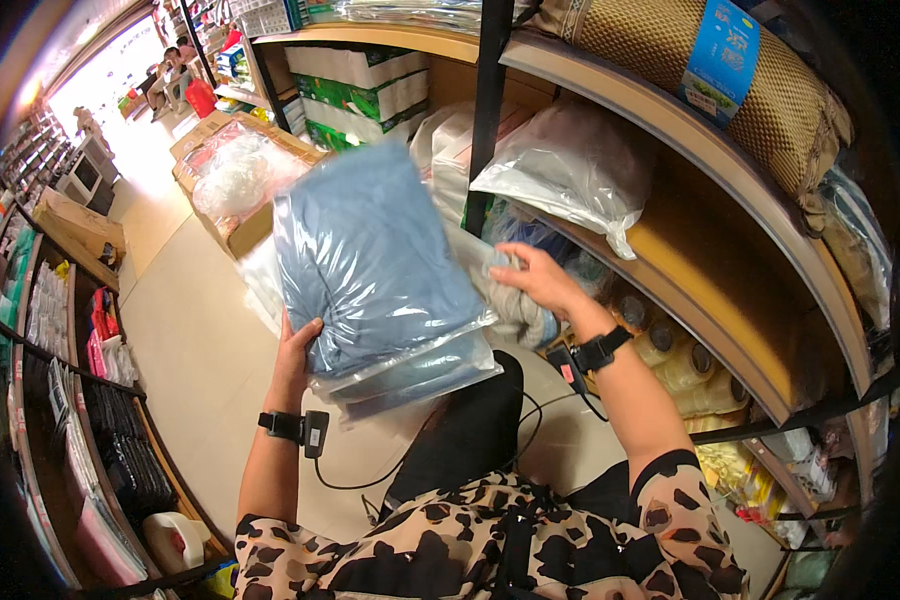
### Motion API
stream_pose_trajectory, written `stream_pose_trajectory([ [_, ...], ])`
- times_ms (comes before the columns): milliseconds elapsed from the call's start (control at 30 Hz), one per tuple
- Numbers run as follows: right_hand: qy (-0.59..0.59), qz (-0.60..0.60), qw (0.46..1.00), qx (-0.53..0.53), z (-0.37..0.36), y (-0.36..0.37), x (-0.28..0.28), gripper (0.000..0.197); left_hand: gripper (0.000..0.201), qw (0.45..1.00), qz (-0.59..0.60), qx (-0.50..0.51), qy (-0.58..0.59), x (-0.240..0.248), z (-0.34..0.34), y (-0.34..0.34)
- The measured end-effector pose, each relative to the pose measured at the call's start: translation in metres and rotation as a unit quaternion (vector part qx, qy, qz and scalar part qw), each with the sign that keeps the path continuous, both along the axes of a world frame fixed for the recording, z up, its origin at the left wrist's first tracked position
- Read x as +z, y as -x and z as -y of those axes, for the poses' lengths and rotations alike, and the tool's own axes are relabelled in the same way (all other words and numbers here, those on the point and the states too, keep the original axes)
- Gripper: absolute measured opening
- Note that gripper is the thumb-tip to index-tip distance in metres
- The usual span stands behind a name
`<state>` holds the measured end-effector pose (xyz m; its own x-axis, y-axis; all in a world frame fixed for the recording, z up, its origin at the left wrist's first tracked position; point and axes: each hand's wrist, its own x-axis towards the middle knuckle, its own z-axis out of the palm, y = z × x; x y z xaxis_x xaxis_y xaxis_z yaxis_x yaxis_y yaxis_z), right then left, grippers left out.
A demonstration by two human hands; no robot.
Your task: The person moves various packaged textile items and a pillow between shelves on a rack, using a cloth to wipe down the surface of the shelf.
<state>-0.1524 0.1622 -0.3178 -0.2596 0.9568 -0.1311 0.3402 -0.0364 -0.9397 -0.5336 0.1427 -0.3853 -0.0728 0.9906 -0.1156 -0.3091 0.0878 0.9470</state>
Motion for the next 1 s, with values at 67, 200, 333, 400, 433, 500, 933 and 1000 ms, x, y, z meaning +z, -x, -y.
stream_pose_trajectory([
  [67, 0.026, -0.034, 0.999, -0.015, 0.006, -0.018, -0.021, 0.049, 0.048, 0.998, 0.028, -0.024, 0.043, -0.014, -0.012, 0.013],
  [200, 0.028, -0.127, 0.99, -0.057, 0.033, -0.036, -0.008, 0.043, 0.046, 0.998, 0.03, -0.039, 0.04, -0.003, -0.009, 0.008],
  [333, 0.015, -0.153, 0.985, -0.075, 0.049, -0.054, -0.005, 0.039, 0.046, 0.997, -0.024, -0.028, 0.075, 0.007, -0.004, 0.006],
  [400, 0.095, -0.222, 0.966, -0.094, 0.057, -0.064, -0.009, 0.037, 0.045, 0.996, -0.028, -0.041, 0.068, 0.013, -0.001, 0.003],
  [433, 0.057, -0.185, 0.976, -0.103, 0.061, -0.07, -0.011, 0.036, 0.044, 0.995, -0.04, -0.03, 0.091, 0.022, 0.0, -0.004],
  [500, 0.013, -0.15, 0.981, -0.12, 0.068, -0.079, -0.01, 0.033, 0.044, 0.996, -0.036, -0.043, 0.076, 0.023, -0.007, -0.011],
  [933, 0.021, -0.243, 0.956, -0.164, 0.09, -0.107, -0.031, 0.033, 0.08, 0.932, -0.345, 0.058, 0.099, 0.031, -0.006, -0.018],
  [1000, 0.033, -0.259, 0.95, -0.17, 0.095, -0.11, -0.024, 0.033, 0.083, 0.914, -0.402, 0.034, 0.052, 0.031, -0.013, -0.007],
])
